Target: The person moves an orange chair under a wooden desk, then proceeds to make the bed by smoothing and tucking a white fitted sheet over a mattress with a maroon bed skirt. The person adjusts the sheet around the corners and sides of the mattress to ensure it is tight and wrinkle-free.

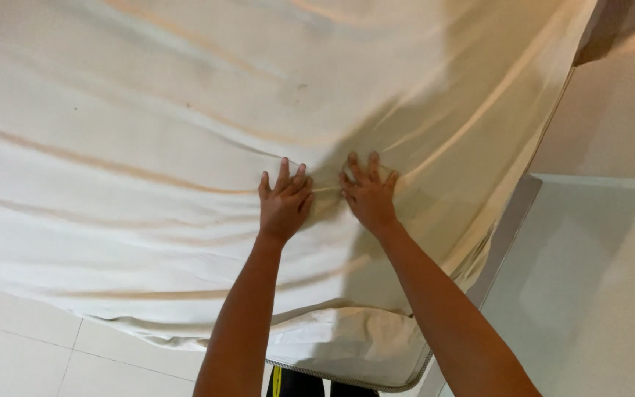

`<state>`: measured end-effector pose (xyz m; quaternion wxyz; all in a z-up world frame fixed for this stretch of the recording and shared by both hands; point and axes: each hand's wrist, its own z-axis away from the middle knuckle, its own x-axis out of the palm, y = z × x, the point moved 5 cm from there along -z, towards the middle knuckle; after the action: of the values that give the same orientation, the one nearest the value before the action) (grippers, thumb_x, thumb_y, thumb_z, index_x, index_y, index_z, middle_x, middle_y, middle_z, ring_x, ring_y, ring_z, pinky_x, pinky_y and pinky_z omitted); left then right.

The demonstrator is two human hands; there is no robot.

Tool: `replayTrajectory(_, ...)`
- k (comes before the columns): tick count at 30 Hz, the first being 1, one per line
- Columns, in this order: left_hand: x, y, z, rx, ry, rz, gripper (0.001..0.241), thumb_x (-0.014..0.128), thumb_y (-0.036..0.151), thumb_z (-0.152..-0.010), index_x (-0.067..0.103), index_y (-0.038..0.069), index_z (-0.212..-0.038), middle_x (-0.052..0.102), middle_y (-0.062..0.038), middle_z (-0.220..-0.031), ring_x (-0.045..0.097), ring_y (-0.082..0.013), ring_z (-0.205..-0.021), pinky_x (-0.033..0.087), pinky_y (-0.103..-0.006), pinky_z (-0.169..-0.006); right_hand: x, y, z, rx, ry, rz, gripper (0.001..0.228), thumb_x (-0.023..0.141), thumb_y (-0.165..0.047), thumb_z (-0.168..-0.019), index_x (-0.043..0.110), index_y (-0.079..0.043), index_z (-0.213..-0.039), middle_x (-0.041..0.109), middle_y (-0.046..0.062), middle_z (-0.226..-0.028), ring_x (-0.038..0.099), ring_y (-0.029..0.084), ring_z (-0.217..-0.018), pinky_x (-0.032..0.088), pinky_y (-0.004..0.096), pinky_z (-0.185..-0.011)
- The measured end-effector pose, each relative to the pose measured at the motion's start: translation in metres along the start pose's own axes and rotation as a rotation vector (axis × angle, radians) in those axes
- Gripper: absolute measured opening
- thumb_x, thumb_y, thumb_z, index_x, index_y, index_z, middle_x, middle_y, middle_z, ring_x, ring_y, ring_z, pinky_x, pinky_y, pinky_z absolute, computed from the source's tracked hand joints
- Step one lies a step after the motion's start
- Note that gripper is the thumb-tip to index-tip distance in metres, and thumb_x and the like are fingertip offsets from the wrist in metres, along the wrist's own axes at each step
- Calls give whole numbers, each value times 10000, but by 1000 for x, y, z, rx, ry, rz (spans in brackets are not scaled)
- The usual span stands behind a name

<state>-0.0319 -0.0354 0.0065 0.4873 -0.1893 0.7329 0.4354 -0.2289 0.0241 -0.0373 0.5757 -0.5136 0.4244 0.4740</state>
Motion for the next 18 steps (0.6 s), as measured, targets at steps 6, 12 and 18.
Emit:
replayTrajectory(6, -4, 1, -1, -27, -46, 32, 237, 722, 251, -912, 775, 177, -1131, 682, 13, -1375, 404, -267, -1492, 251, -697, -1158, -10, 4, 6, -18, 61, -197, 425, 703, -357, -965, 699, -203, -1360, 370, 9, -1672, 150, 384, -1577, 131, 894, -1047)
replayTrajectory(12, 12, 2, -6, -104, -94, -55, 76, 706, 202, -977, 776, 174, -987, 712, 30, -1370, 436, -298, -1489, 243, -712, -1187, -11, 4, 2, 83, 78, -288, 253, 750, -276, -933, 763, -210, -1177, 525, -10, -1568, 267, 359, -1566, 153, 879, -1080)
replayTrajectory(18, 19, -4, 15, -177, 67, 316, 388, 724, 104, -893, 706, 19, -1271, 661, -141, -1334, 409, -409, -1475, 253, -647, -1206, -14, -4, 14, 25, 173, -251, 157, 697, -193, -1010, 676, -40, -1042, 488, 49, -1607, 369, 287, -1557, 262, 712, -1203)
